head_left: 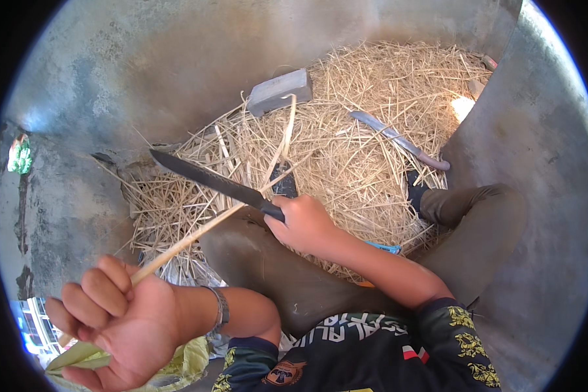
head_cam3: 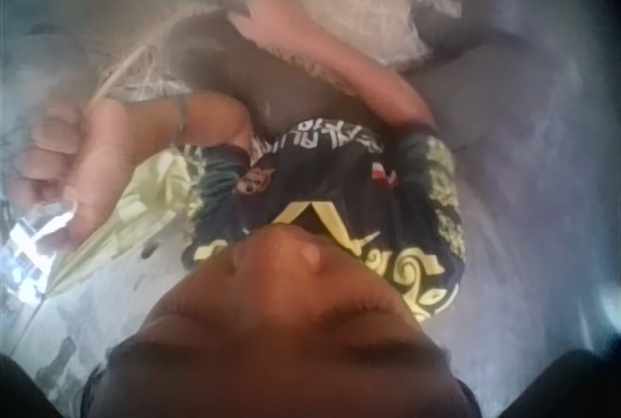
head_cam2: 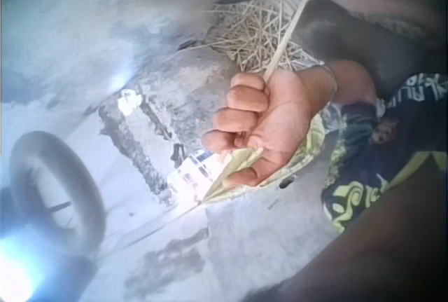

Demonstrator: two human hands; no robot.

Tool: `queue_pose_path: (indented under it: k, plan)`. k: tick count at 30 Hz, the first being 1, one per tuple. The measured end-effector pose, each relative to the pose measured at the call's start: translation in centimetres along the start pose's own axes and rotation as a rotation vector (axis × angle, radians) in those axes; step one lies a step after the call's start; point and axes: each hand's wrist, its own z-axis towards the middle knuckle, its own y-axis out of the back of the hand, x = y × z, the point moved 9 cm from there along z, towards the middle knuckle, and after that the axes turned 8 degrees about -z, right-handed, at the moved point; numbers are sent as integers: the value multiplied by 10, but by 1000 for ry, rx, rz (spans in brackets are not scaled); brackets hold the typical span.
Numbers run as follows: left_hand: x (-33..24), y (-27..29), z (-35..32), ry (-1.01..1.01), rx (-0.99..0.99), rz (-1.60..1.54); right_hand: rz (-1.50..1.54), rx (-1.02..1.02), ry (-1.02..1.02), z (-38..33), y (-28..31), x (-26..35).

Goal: The person sits on a straw-covered floor and uses a large knife to shave and split a long bamboo stick. They repeatedly scrape the surface of the stick to thin it and occasionally split it lengthwise, discarding the shavings onto the floor.

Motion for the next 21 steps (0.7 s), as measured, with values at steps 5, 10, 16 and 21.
queue_pose_path:
  k: [5, 10, 16, 21]
  plan:
    - [22, -5, 0, 109, 11, -30, -244, 333, -666, -29, -58, -215]
    - [7, -7, -5, -61, -40, 89, -111, 123, -709, -14, -72, -194]
    - [14, -13, -2, 4, 12, 44, -55, 164, -658, -22, -76, -209]
    - [19, -27, -7, -11, 15, 13, 58, 288, -642, -14, -77, -214]
